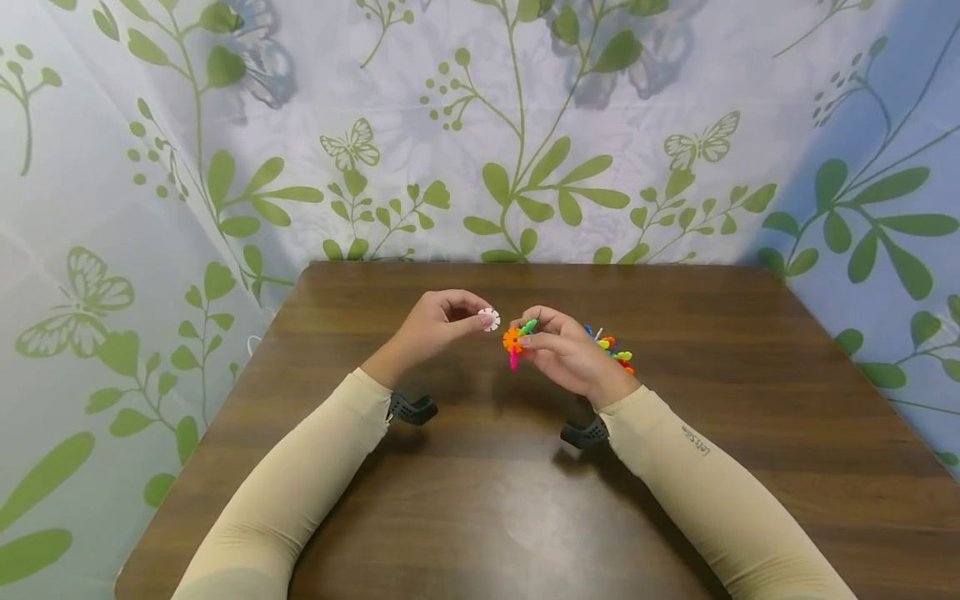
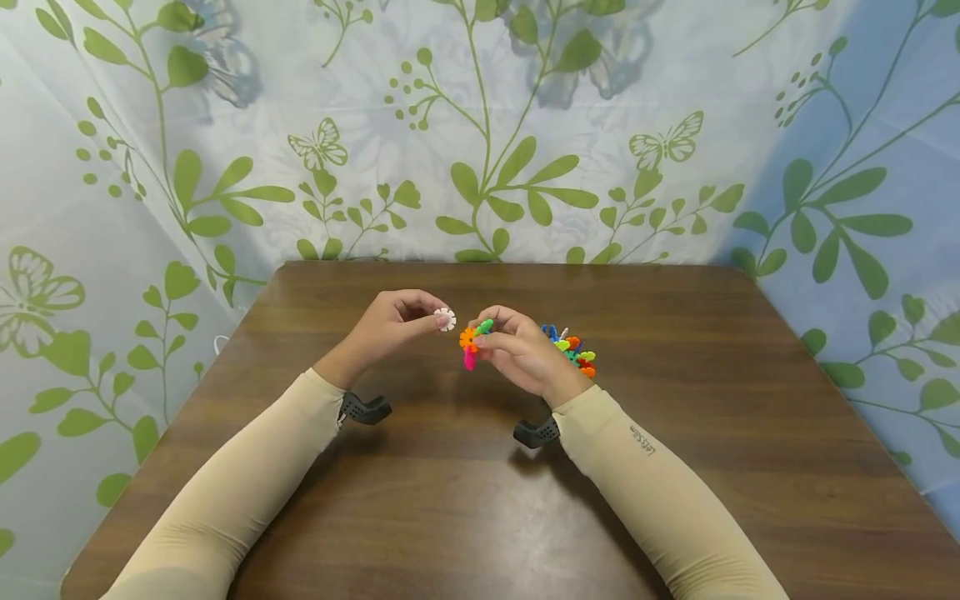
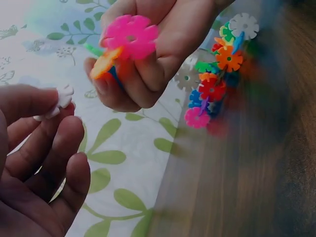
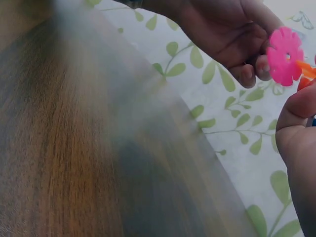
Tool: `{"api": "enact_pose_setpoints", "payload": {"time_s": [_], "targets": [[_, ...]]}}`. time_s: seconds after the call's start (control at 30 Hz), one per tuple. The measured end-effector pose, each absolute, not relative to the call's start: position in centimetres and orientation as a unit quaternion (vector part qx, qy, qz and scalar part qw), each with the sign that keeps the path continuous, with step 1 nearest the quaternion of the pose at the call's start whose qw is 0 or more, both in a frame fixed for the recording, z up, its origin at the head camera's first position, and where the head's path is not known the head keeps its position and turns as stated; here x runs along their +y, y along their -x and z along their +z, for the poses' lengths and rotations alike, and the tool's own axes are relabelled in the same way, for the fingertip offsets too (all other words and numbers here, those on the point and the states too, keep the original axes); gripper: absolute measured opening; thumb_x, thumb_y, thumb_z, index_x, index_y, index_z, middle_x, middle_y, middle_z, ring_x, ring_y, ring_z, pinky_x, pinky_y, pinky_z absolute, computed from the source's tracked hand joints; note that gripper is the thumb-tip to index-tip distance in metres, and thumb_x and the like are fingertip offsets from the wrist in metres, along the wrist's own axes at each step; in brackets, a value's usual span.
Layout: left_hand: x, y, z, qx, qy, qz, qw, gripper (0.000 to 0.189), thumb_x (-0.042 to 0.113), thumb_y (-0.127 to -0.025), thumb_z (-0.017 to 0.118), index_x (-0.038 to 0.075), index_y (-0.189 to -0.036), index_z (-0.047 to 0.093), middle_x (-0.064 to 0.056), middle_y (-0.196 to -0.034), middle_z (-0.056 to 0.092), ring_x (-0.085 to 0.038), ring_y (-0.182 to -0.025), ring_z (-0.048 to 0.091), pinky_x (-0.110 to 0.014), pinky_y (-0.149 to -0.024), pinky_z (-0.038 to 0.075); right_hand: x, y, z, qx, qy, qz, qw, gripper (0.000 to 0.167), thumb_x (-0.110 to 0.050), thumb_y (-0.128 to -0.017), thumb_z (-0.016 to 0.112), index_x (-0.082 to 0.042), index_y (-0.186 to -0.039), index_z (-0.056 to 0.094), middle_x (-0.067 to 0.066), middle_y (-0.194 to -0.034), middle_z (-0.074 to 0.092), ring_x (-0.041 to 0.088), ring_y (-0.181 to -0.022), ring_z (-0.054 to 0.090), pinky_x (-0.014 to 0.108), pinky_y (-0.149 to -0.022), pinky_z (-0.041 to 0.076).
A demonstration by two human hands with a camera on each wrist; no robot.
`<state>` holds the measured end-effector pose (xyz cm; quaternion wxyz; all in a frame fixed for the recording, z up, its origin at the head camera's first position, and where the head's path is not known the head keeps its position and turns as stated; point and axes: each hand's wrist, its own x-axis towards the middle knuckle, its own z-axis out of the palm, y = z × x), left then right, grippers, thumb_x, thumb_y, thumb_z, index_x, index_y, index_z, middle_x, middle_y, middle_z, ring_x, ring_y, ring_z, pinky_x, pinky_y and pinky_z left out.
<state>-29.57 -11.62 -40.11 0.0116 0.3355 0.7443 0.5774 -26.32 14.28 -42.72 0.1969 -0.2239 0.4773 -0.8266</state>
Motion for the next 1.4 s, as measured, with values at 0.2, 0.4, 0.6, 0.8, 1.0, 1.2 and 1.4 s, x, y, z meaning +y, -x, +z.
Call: {"api": "enact_pose_setpoints", "payload": {"time_s": [0.2,0.4,0.6,0.8,1.0,1.2,1.4], "targets": [[-11.5,29.5,-40.6,0.744,-0.345,0.572,0.013,0.011,0.018,-0.096,0.082,0.011,-0.105,0.081,-0.003,-0.092,0.077,-0.042,-0.081,0.068,-0.044,-0.07,0.059,14.3,26.4,-42.8,0.487,0.215,-0.827,0.181,0.023,0.015,-0.101,0.05,-0.004,-0.11,0.059,0.013,-0.105,0.061,0.027,-0.092,0.061,0.035,-0.086,0.053],[-11.1,29.2,-40.5,0.741,-0.35,0.573,0.014,0.012,0.009,-0.095,0.082,0.005,-0.106,0.081,-0.004,-0.094,0.077,-0.028,-0.08,0.07,-0.053,-0.073,0.059,14.6,26.6,-43.0,0.487,0.244,-0.82,0.178,0.02,0.014,-0.101,0.054,-0.001,-0.111,0.061,0.015,-0.107,0.062,0.03,-0.09,0.064,0.038,-0.085,0.057],[-10.8,28.1,-39.2,0.732,-0.362,0.577,0.01,0.011,-0.004,-0.093,0.079,-0.004,-0.103,0.079,-0.011,-0.096,0.078,-0.028,-0.084,0.072,-0.053,-0.079,0.06,14.7,26.6,-43.1,0.486,0.256,-0.814,0.188,0.022,0.014,-0.101,0.052,-0.001,-0.112,0.063,0.016,-0.105,0.063,0.029,-0.088,0.064,0.038,-0.083,0.057],[-11.0,28.0,-39.2,0.731,-0.374,0.571,0.011,0.011,-0.006,-0.093,0.078,-0.003,-0.103,0.08,-0.007,-0.097,0.078,-0.033,-0.088,0.073,-0.042,-0.08,0.061,14.7,26.4,-42.8,0.483,0.255,-0.816,0.191,0.022,0.013,-0.101,0.051,0.0,-0.112,0.064,0.017,-0.105,0.064,0.029,-0.089,0.064,0.038,-0.083,0.057],[-11.0,29.1,-40.6,0.716,-0.385,0.582,0.014,0.012,-0.005,-0.092,0.079,0.0,-0.102,0.081,-0.007,-0.096,0.078,-0.026,-0.085,0.072,-0.055,-0.079,0.059,14.6,26.4,-42.7,0.485,0.257,-0.813,0.193,0.022,0.013,-0.102,0.052,-0.001,-0.112,0.066,0.018,-0.107,0.065,0.03,-0.092,0.065,0.039,-0.085,0.058],[-11.0,29.3,-40.8,0.709,-0.413,0.571,-0.009,0.014,-0.008,-0.088,0.081,0.001,-0.099,0.082,-0.005,-0.094,0.079,-0.027,-0.082,0.074,-0.05,-0.074,0.061,14.7,26.4,-42.6,0.492,0.266,-0.804,0.202,0.023,0.013,-0.103,0.055,0.0,-0.117,0.069,0.02,-0.111,0.067,0.035,-0.096,0.064,0.04,-0.088,0.057],[-11.2,29.3,-40.9,0.708,-0.422,0.566,-0.014,0.019,-0.015,-0.085,0.08,-0.002,-0.099,0.082,-0.007,-0.095,0.079,-0.031,-0.083,0.075,-0.041,-0.074,0.062,14.5,26.5,-42.7,0.498,0.277,-0.796,0.204,0.023,0.011,-0.104,0.057,-0.001,-0.119,0.07,0.021,-0.112,0.069,0.035,-0.098,0.065,0.04,-0.089,0.057]]}}
